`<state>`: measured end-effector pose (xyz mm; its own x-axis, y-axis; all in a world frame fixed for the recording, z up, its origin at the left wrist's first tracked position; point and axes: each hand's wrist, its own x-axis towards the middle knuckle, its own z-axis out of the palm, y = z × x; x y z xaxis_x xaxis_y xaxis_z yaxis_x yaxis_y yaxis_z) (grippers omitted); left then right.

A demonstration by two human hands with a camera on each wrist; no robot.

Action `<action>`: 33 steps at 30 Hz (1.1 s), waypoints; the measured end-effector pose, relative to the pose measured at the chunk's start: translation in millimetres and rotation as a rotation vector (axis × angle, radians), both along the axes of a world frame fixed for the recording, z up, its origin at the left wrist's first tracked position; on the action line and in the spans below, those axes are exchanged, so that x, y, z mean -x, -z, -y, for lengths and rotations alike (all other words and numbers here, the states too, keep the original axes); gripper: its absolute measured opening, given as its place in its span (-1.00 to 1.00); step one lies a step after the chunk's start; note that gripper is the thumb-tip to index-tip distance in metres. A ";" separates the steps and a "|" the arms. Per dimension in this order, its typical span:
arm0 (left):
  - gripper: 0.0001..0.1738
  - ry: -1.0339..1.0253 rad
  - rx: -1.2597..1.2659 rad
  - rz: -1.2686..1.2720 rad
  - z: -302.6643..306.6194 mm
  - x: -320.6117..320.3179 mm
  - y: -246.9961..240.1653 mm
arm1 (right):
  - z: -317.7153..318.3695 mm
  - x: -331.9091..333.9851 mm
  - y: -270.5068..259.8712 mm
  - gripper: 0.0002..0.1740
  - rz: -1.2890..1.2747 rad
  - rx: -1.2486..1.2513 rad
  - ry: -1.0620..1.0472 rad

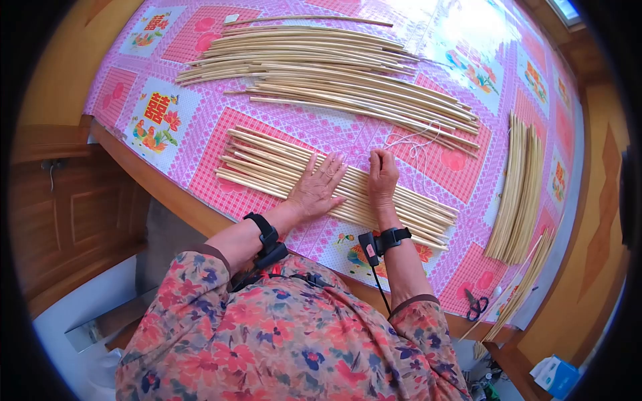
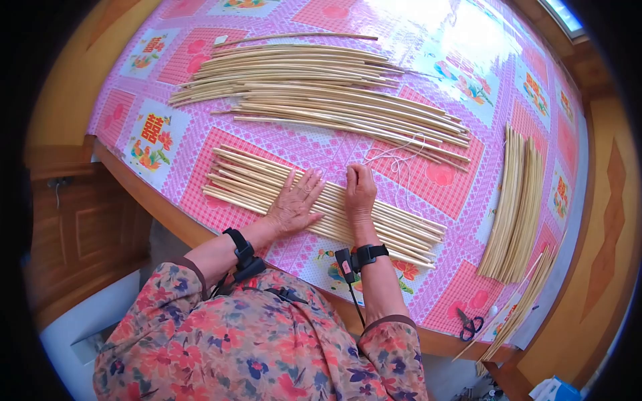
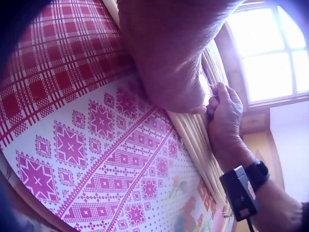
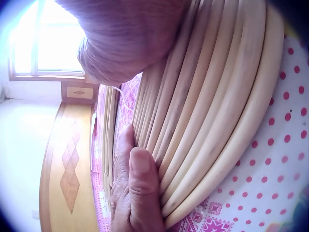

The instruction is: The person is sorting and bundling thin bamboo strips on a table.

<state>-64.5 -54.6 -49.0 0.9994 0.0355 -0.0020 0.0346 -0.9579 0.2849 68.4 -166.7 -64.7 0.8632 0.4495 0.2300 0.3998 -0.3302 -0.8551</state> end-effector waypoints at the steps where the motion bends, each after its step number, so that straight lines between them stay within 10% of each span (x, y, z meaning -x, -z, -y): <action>1: -0.16 -0.001 -0.005 -0.020 0.4 0.2 0.1 | 1.6 -0.4 1.0 -0.95 0.006 -0.005 -0.006; 9: -0.19 -0.011 0.019 -0.048 0.3 0.5 0.6 | 5.2 -18.0 -31.5 -0.93 -0.052 0.061 -0.146; 18: -0.23 -0.010 0.033 0.061 -0.3 3.8 9.3 | 73.3 -54.0 -110.5 -0.89 0.254 0.806 -0.586; 33: -0.23 -0.013 0.006 0.067 3.0 2.2 0.6 | 156.5 -102.0 -141.9 -0.91 0.441 0.994 -0.191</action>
<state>-66.7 -57.6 -49.6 0.9968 0.0483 0.0644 0.0274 -0.9558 0.2927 170.4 -323.1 77.2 0.6911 0.7218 -0.0369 0.7220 -0.6918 -0.0128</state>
